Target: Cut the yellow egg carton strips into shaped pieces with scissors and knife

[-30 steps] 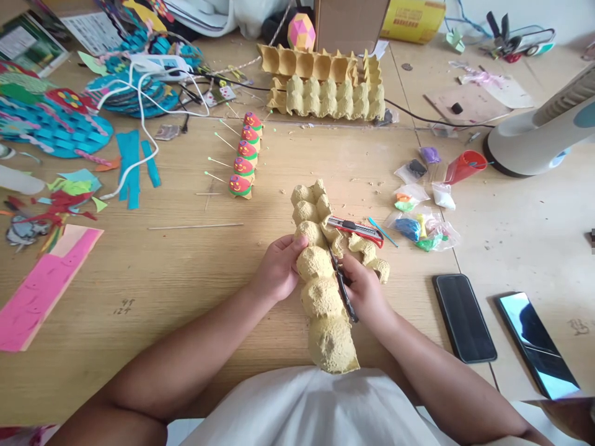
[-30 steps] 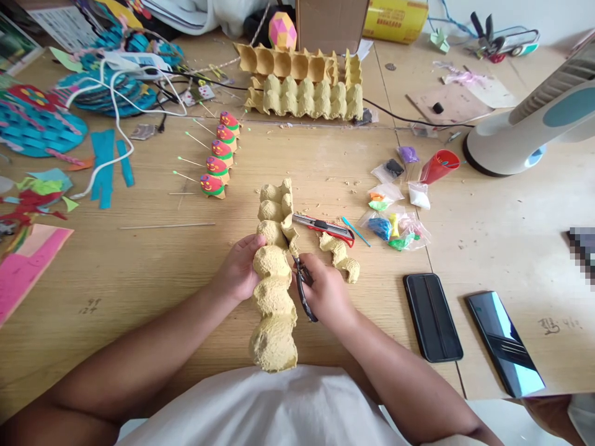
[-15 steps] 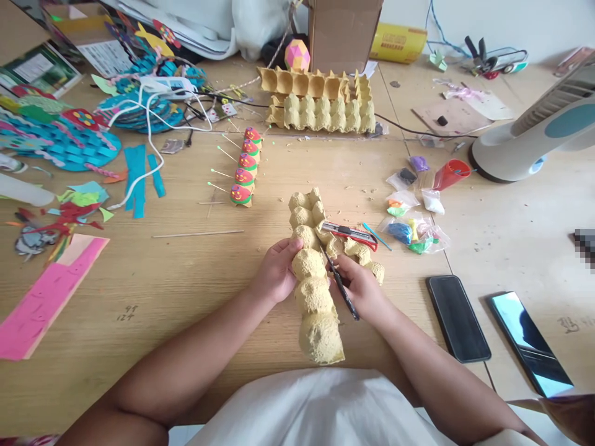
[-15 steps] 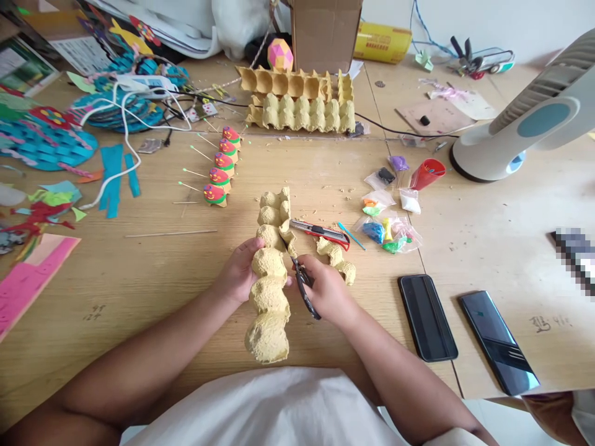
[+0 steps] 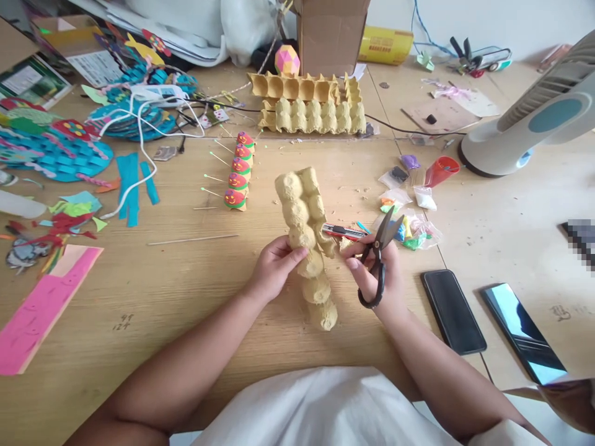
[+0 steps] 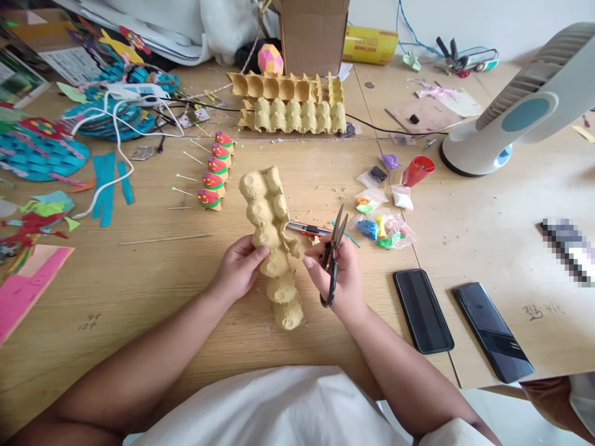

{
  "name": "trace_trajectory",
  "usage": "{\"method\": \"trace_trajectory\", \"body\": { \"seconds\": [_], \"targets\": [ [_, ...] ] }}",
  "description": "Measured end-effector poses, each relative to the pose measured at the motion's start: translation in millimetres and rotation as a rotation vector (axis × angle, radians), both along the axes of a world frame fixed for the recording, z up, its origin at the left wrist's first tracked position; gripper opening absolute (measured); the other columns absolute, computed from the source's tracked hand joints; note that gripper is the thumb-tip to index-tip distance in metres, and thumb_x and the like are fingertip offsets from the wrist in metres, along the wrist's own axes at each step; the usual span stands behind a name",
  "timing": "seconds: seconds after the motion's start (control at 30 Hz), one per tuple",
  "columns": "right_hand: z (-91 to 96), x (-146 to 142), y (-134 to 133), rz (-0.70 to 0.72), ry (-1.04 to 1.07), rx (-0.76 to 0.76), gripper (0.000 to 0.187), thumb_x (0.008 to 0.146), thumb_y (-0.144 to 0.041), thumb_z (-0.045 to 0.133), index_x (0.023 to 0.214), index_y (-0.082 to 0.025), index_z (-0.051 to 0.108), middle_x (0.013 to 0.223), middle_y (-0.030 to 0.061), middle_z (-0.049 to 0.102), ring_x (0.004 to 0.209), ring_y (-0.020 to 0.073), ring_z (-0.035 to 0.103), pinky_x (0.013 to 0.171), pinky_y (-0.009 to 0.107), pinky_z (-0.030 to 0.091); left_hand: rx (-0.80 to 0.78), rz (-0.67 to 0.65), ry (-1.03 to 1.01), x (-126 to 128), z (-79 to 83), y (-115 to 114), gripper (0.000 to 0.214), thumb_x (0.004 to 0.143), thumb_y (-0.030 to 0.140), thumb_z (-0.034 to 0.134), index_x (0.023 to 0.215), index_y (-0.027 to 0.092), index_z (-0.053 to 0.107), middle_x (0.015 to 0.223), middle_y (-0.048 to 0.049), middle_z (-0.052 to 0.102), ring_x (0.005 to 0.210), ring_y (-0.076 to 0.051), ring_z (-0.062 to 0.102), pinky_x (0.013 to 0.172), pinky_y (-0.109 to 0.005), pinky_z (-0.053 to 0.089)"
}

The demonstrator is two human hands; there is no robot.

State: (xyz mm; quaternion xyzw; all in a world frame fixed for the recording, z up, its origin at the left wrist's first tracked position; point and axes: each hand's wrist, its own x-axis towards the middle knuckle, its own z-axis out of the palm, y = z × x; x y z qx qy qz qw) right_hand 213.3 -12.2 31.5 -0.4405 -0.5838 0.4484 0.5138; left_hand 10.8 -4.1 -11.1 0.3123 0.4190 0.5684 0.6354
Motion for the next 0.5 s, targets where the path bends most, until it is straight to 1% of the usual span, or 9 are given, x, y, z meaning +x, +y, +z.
{"method": "trace_trajectory", "body": {
  "seconds": [0.1, 0.17, 0.27, 0.3, 0.37, 0.43, 0.5],
  "targets": [
    [1.5, -1.8, 2.9, 0.018, -0.039, 0.006, 0.041, 0.081, -0.03, 0.079, 0.111, -0.029, 0.05, 0.104, 0.0024, 0.068, 0.093, 0.0185, 0.065, 0.077, 0.033, 0.052, 0.068, -0.13, 0.115, -1.0, -2.0, -5.6, 0.026, 0.076, 0.035, 0.083, 0.09, 0.017, 0.072, 0.086, -0.0026, 0.073, 0.078, -0.015, 0.065, 0.072, -0.025, 0.052],
    [0.1, -1.3, 4.2, 0.006, -0.084, 0.042, 0.042, 0.081, -0.028, 0.079, 0.111, -0.029, 0.05, 0.108, 0.0027, 0.065, 0.101, 0.0198, 0.064, 0.08, 0.034, 0.052, 0.104, -0.171, 0.163, -1.7, -0.6, -7.5, 0.025, 0.078, 0.035, 0.081, 0.093, 0.017, 0.072, 0.088, -0.0032, 0.073, 0.081, -0.016, 0.065, 0.073, -0.026, 0.052],
    [-4.2, 0.2, 5.4, -0.043, -0.173, 0.105, 0.044, 0.079, -0.026, 0.081, 0.112, -0.029, 0.051, 0.112, 0.0038, 0.063, 0.106, 0.0217, 0.06, 0.085, 0.037, 0.05, 0.142, -0.212, 0.215, -1.6, 4.1, -8.2, 0.024, 0.08, 0.036, 0.08, 0.092, 0.017, 0.073, 0.085, -0.0025, 0.071, 0.077, -0.015, 0.063, 0.07, -0.024, 0.051],
    [-5.4, 0.5, 5.5, -0.049, -0.194, 0.116, 0.044, 0.078, -0.025, 0.081, 0.112, -0.029, 0.052, 0.112, 0.0037, 0.062, 0.105, 0.0215, 0.06, 0.086, 0.038, 0.05, 0.147, -0.231, 0.228, -1.2, 5.8, -8.4, 0.023, 0.079, 0.036, 0.08, 0.09, 0.017, 0.072, 0.083, -0.002, 0.07, 0.075, -0.014, 0.062, 0.069, -0.024, 0.05],
    [-7.0, -0.2, 5.2, -0.024, -0.199, 0.105, 0.038, 0.081, -0.023, 0.078, 0.109, -0.028, 0.053, 0.105, 0.0021, 0.061, 0.096, 0.0188, 0.06, 0.084, 0.036, 0.049, 0.141, -0.267, 0.251, -0.2, 8.6, -8.9, 0.025, 0.078, 0.037, 0.081, 0.087, 0.016, 0.072, 0.078, -0.0014, 0.068, 0.072, -0.013, 0.059, 0.066, -0.023, 0.048],
    [-7.5, -2.0, 4.5, 0.021, -0.156, 0.078, 0.028, 0.085, -0.02, 0.072, 0.105, -0.027, 0.053, 0.094, -0.0005, 0.06, 0.084, 0.0154, 0.058, 0.078, 0.032, 0.049, 0.111, -0.283, 0.273, 0.6, 9.3, -9.7, 0.028, 0.077, 0.04, 0.081, 0.086, 0.015, 0.071, 0.076, -0.0014, 0.066, 0.07, -0.013, 0.058, 0.064, -0.023, 0.047],
    [-7.8, -4.1, 3.8, 0.042, -0.11, 0.07, 0.025, 0.086, -0.017, 0.068, 0.103, -0.026, 0.052, 0.089, -0.0018, 0.058, 0.08, 0.0141, 0.056, 0.075, 0.031, 0.048, 0.067, -0.276, 0.276, 1.1, 7.6, -10.0, 0.032, 0.078, 0.044, 0.08, 0.085, 0.014, 0.071, 0.075, -0.0022, 0.066, 0.069, -0.013, 0.058, 0.063, -0.023, 0.046]
  ]
}}
